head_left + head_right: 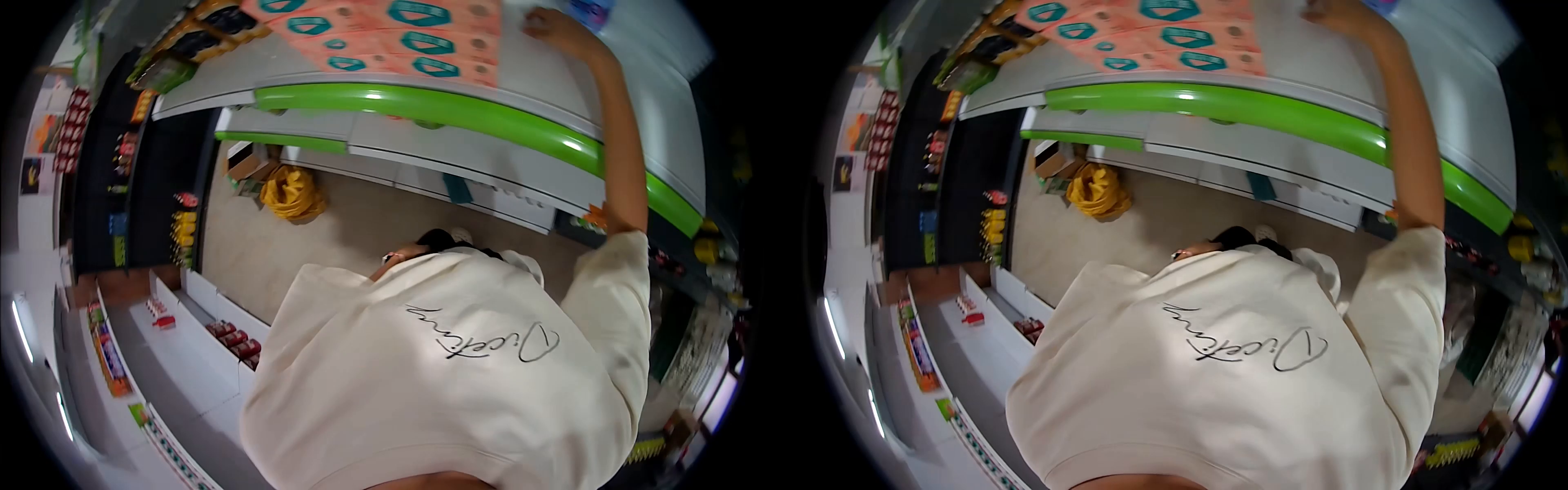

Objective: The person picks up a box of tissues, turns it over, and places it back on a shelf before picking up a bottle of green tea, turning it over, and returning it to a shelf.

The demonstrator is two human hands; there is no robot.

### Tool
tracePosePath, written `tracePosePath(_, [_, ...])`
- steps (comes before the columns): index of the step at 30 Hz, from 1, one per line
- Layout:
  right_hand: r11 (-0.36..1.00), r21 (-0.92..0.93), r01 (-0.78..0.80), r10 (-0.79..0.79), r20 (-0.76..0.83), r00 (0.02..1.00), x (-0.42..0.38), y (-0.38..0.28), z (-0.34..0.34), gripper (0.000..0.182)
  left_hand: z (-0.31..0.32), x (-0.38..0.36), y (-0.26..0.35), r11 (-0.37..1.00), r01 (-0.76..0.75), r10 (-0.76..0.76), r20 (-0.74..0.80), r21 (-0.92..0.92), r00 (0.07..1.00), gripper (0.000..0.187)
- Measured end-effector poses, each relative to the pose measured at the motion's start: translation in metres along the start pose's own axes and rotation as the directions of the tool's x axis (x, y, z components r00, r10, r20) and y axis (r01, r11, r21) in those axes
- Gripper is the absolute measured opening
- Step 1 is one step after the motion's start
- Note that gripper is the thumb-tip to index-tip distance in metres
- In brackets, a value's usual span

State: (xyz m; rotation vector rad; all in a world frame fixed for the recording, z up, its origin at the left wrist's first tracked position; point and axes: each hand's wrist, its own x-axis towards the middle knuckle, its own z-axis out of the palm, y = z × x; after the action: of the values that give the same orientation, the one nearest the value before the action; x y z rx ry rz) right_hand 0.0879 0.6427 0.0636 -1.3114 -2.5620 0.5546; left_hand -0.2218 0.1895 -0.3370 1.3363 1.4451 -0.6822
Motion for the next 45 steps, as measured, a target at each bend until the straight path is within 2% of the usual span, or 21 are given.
tracePosePath(2, [1.000,0.012,-0.026,0.027,-0.015,1.000,-0.010,-0.021,-0.009,0.046,0.008,0.005,-0.001,1.000,0.001,-0.002,0.035,0.031,0.999,0.037])
tracePosePath(4, [0.996,-0.058,-0.066,0.068,0.024,0.997,-0.009,-0.018,-0.011,0.047,0.017,0.007,-0.002,0.999,0.000,-0.002,0.058,0.044,0.998,0.037])
tracePosePath(13, [0.996,-0.088,-0.005,0.003,-0.022,1.000,0.003,-0.027,-0.020,0.052,0.058,0.011,-0.012,0.999,-0.008,0.002,0.132,0.045,0.991,0.039])
tracePosePath(15, [0.997,-0.067,-0.048,0.047,-0.014,0.999,0.001,-0.022,-0.016,0.050,0.070,0.015,-0.011,0.999,-0.011,0.006,0.143,0.036,0.990,0.040])
tracePosePath(16, [0.996,-0.041,-0.080,0.080,-0.017,0.997,-0.008,-0.020,-0.013,0.049,0.077,0.016,-0.011,0.999,-0.015,0.009,0.147,0.034,0.989,0.040])
tracePosePath(18, [0.989,-0.113,-0.095,0.086,-0.083,0.993,-0.034,-0.006,-0.007,0.048,0.092,0.015,-0.011,1.000,-0.009,0.007,0.146,0.016,0.989,0.041])
tracePosePath(21, [0.995,-0.098,0.012,-0.022,-0.100,0.995,-0.020,-0.012,-0.008,0.047,0.118,0.015,-0.013,1.000,-0.017,0.018,0.129,-0.011,0.991,0.041])
tracePosePath(23, [0.996,-0.067,-0.051,0.047,-0.057,0.997,-0.027,-0.026,-0.018,0.044,0.140,0.013,-0.012,0.999,-0.012,0.016,0.110,-0.043,0.994,0.042])
tracePosePath(27, [0.989,-0.143,-0.024,0.009,-0.105,0.994,-0.011,0.018,-0.006,0.043,0.168,-0.021,0.003,0.974,0.047,-0.039,0.041,-0.223,0.998,0.042])
tracePosePath(29, [0.996,-0.051,0.074,-0.084,-0.226,0.971,-0.002,0.032,0.002,0.044,0.188,-0.040,0.013,0.945,0.063,-0.067,0.001,-0.321,0.998,0.043])
tracePosePath(30, [0.995,-0.040,0.088,-0.095,-0.231,0.968,0.002,0.035,0.005,0.044,0.201,-0.050,0.019,0.927,0.072,-0.082,-0.013,-0.367,0.997,0.043])
tracePosePath(32, [0.965,0.065,0.256,-0.224,-0.308,0.924,0.011,0.032,0.001,0.044,0.224,-0.067,0.029,0.887,0.085,-0.120,-0.049,-0.455,0.992,0.043])
tracePosePath(33, [0.960,0.059,0.275,-0.242,-0.323,0.915,0.011,0.026,-0.001,0.044,0.236,-0.075,0.036,0.865,0.085,-0.137,-0.069,-0.495,0.988,0.043])
tracePosePath(35, [0.970,-0.240,-0.032,-0.040,-0.290,0.956,0.001,0.013,0.006,0.039,0.257,-0.091,0.044,0.820,0.088,-0.176,-0.102,-0.566,0.979,0.043])
tracePosePath(36, [0.963,-0.260,0.074,-0.176,-0.398,0.900,-0.002,0.022,0.015,0.033,0.269,-0.101,0.049,0.789,0.092,-0.199,-0.112,-0.607,0.974,0.043])
tracePosePath(37, [0.958,-0.271,0.093,-0.201,-0.403,0.893,0.002,0.033,0.017,0.033,0.284,-0.108,0.058,0.758,0.090,-0.218,-0.122,-0.646,0.968,0.044])
tracePosePath(39, [0.975,-0.140,0.172,-0.208,-0.307,0.929,0.012,0.053,0.010,0.031,0.310,-0.121,0.067,0.691,0.098,-0.272,-0.133,-0.716,0.953,0.044])
tracePosePath(40, [0.969,-0.152,0.193,-0.232,-0.311,0.922,0.017,0.060,-0.001,0.031,0.321,-0.125,0.074,0.659,0.097,-0.294,-0.137,-0.746,0.946,0.044])
tracePosePath(42, [0.968,0.221,0.118,-0.102,-0.084,0.991,0.019,0.066,-0.019,0.028,0.340,-0.134,0.086,0.603,0.105,-0.335,-0.132,-0.791,0.933,0.044])
tracePosePath(43, [0.967,0.217,0.134,-0.117,-0.091,0.989,0.010,0.057,-0.024,0.028,0.350,-0.138,0.092,0.578,0.107,-0.354,-0.131,-0.809,0.926,0.044])
tracePosePath(45, [0.932,0.238,0.273,-0.190,-0.320,0.928,-0.019,0.034,-0.028,0.024,0.368,-0.145,0.104,0.527,0.112,-0.388,-0.121,-0.842,0.914,0.045])
